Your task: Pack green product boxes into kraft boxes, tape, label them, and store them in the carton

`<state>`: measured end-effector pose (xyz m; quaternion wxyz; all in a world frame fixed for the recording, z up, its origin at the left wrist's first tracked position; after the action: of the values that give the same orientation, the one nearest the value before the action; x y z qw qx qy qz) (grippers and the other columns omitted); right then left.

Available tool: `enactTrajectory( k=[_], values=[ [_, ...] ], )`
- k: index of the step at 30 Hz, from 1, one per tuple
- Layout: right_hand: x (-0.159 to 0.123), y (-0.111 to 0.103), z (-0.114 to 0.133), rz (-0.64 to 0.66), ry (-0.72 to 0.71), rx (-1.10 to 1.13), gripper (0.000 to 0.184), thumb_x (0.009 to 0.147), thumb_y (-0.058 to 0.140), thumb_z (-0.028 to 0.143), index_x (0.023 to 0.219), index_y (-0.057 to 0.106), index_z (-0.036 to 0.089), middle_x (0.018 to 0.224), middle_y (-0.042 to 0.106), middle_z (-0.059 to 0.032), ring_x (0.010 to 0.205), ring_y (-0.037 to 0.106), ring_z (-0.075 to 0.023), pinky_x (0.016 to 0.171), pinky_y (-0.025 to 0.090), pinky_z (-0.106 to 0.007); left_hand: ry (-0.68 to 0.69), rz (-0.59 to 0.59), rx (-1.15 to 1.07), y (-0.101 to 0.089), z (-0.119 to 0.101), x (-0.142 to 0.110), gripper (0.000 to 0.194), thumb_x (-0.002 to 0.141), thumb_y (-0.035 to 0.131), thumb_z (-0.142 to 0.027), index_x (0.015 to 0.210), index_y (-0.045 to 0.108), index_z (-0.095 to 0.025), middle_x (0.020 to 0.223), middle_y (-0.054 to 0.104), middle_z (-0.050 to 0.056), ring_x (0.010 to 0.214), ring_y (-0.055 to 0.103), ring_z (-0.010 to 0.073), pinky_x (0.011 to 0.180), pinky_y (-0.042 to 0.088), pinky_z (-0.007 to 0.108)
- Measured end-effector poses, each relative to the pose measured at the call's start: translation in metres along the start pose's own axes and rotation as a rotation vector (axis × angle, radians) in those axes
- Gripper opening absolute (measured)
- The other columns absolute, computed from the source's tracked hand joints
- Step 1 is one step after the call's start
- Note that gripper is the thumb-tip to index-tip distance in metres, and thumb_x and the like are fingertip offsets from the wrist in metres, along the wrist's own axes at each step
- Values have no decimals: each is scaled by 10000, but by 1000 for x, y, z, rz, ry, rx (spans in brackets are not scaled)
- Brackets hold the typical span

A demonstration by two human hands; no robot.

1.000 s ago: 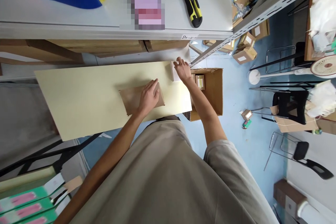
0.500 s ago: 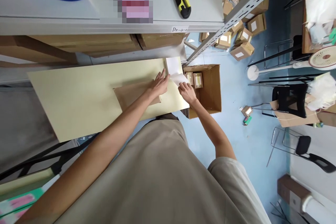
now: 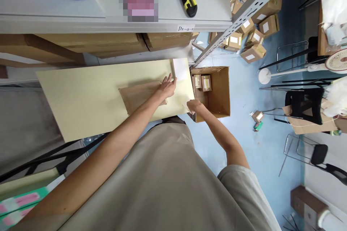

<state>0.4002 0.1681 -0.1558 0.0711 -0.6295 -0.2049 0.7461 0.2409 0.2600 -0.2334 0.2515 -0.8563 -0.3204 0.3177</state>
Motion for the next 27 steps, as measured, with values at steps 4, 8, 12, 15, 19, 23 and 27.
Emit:
enactTrajectory(
  k=[4,8,12,15,19,23,27],
  values=[
    [-20,-14,-3,226,-309,402,224,730,968,396,863,893,232,933,879,-46,886,808,-250,795,578,-316,-45,-38,-254,-2,-16,-30,687,1026,580,-324,1645,515,-33,1700,541,307,1708,379,419,1371,356,616],
    [-28,-43,-10,64,-506,832,457,697,963,593,912,875,199,935,870,-65,877,780,-218,828,618,-329,-44,53,-835,5,-23,-95,699,1111,403,-723,1271,787,-161,1323,827,203,1349,747,366,1178,576,497],
    [-18,-68,-12,-482,-384,1066,524,691,979,648,871,816,183,823,821,-54,742,708,-171,689,625,-301,-166,-187,-1094,7,-12,-163,770,914,637,-917,1022,806,-174,1080,861,132,1118,815,333,1071,639,468],
    [-9,-78,-1,-625,-385,1067,515,722,983,635,870,802,176,805,809,-49,719,700,-165,640,619,-288,-164,-371,-1179,3,-6,-200,768,816,793,-876,1115,808,-169,1201,858,129,1187,808,322,1161,610,508],
    [-3,-82,19,-656,-469,1025,528,746,978,645,884,789,172,817,806,-64,722,717,-188,638,629,-315,-190,-439,-1186,-1,-2,-237,762,814,857,-806,1221,806,-163,1241,856,160,1164,834,323,1156,624,552],
    [-6,-80,38,-700,-537,999,533,799,939,681,910,779,184,842,800,-70,773,749,-220,675,650,-357,-151,-467,-1152,2,-8,-267,687,834,878,-760,1179,827,-169,1184,869,162,1157,840,345,1113,650,564],
    [-13,-71,51,-724,-576,955,542,859,879,722,960,789,197,869,796,-58,830,769,-232,730,676,-391,-133,-493,-1151,11,-21,-288,618,881,861,-722,1146,836,-164,1152,871,163,1180,836,361,1085,666,547]
  ],
)
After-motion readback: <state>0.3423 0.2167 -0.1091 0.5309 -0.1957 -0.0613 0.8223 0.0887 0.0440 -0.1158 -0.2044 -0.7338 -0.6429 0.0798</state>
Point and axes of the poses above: each hand's wrist, its own x-axis towards the middle knuckle, its own y-axis out of the palm, z = x × y, the point moved 2 cm from there along x, towards the middle knuckle
